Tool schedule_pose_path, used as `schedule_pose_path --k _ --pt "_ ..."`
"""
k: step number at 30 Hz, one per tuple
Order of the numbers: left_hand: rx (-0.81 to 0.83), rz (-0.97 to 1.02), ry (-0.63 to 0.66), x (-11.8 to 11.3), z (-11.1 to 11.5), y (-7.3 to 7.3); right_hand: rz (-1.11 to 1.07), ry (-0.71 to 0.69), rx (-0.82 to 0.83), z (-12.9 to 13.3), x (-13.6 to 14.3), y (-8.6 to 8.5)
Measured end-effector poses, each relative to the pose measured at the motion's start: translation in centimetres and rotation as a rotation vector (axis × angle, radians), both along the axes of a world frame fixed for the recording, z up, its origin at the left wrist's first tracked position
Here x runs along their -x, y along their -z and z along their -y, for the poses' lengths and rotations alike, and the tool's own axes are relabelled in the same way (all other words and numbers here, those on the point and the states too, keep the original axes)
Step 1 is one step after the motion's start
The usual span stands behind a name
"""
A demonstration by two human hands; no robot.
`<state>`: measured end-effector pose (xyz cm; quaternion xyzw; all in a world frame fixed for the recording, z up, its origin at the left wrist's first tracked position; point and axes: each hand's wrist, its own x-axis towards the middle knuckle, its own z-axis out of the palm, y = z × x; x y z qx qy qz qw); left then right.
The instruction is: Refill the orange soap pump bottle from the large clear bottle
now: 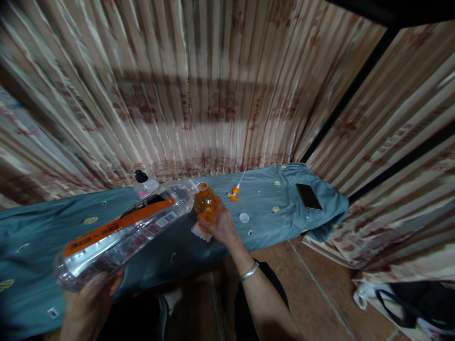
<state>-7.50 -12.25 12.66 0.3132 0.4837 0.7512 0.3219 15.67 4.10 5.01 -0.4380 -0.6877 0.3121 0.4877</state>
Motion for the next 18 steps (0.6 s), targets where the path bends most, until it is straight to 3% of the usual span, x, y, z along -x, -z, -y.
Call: schedule_pose_path --k 5,12,18 --pt "0.009 0.019 -0.036 0.0 0.0 0.1 0.000 0.002 -0.009 0.0 -0.1 -0.1" --pt "-0.002 0.003 -0.013 1.1 -0.2 1.7 0.019 0.013 0.001 0.1 0.0 -0.3" --pt "0.036 -0.018 -0.005 1.1 -0.4 1.0 0.005 0.045 -0.004 0.0 0.1 0.1"
